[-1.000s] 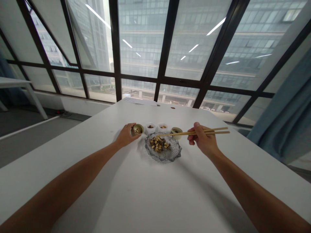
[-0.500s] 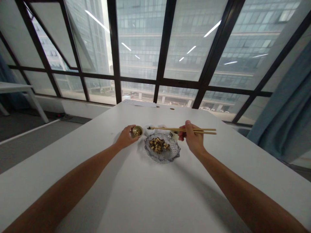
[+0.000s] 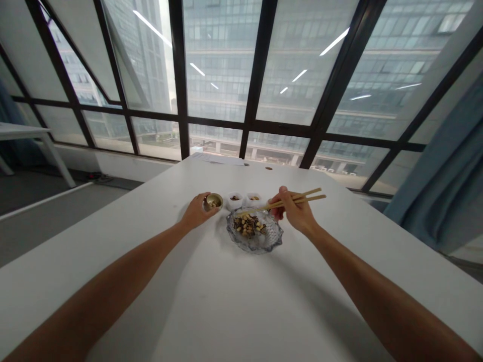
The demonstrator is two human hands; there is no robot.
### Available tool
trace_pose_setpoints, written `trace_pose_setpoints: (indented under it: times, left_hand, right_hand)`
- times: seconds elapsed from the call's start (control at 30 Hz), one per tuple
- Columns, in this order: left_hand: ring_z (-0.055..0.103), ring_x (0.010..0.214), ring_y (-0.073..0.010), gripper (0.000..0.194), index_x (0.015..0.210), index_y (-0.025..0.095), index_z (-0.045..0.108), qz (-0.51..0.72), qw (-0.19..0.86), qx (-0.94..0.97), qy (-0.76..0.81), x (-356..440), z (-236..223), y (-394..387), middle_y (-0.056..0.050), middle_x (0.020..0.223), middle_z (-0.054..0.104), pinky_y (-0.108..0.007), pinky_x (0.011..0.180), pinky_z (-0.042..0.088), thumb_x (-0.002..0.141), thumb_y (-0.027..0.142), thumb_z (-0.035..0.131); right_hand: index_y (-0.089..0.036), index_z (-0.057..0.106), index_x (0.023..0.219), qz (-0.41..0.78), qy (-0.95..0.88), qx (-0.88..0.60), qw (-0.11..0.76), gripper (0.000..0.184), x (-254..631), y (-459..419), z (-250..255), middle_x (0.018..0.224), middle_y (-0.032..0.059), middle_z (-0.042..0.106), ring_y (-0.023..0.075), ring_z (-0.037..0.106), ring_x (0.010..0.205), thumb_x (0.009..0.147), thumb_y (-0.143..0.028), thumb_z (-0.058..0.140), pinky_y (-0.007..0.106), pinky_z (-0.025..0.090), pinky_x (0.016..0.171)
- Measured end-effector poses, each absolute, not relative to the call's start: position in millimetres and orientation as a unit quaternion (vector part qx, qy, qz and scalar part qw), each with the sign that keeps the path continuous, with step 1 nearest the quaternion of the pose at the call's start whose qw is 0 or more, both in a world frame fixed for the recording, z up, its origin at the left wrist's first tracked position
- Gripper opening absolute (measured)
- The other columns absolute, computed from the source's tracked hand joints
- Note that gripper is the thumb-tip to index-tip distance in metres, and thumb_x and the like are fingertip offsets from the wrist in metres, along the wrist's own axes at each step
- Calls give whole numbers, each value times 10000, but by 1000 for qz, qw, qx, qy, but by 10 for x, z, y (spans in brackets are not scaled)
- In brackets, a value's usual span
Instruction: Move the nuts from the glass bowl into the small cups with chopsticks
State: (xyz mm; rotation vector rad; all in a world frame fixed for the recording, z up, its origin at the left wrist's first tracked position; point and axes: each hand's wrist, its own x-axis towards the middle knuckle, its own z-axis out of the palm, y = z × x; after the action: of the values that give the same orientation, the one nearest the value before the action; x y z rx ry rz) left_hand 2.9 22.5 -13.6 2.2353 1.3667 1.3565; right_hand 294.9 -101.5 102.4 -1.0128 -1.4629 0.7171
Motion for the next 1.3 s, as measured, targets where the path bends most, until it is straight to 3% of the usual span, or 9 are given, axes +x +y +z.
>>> trace_pose_setpoints:
  times: [0.17,0.33,0.5,0.73,1.0,1.3]
  left_hand:
    - [650,1166,-306,646,1297,153,584,448,112,740,489,33,-86,197,-153,1255,685,-448,1016,524,779,502,746]
    - [658,1147,-298,644,1297,172,587,449,113,736,494,34,-79,196,-139,1247,689,-439,1000,531,773,511,745]
    - [656,1149,-301,673,1312,145,577,440,119,734,503,35,-77,199,-158,1253,685,-440,1007,524,778,525,730]
    - [651,1152,-292,660,1311,166,580,440,124,732,505,32,-77,212,-145,1261,683,-427,999,521,788,547,707]
    - [651,1143,-285,659,1314,163,574,432,125,733,511,19,-88,231,-141,1246,690,-417,989,522,799,559,681]
    - [663,1118,-279,632,1307,180,585,436,124,729,512,10,-103,251,-129,1234,703,-415,967,535,807,555,682]
  right_hand:
    - [-155,695,631,351,-675,-495,420,684,3200,-1310,1073,452,50,636,138,572,330,708,-835,691,200,421,303]
    - [-163,686,649,312,-644,-516,471,708,3246,-1208,922,492,49,662,135,589,358,641,-870,699,209,472,333]
    - [-144,708,689,264,-623,-520,521,717,3357,-1186,974,520,63,669,141,607,386,661,-861,699,221,498,362]
    - [-145,685,657,238,-649,-546,474,707,3399,-1317,1154,531,80,670,144,605,389,674,-851,702,220,483,354]
    - [-166,674,659,238,-695,-529,426,667,3300,-1281,1010,583,65,695,152,636,449,741,-828,662,228,506,391]
    - [-163,662,647,264,-652,-514,491,659,3394,-1229,1023,526,65,671,153,609,382,723,-816,696,229,479,346]
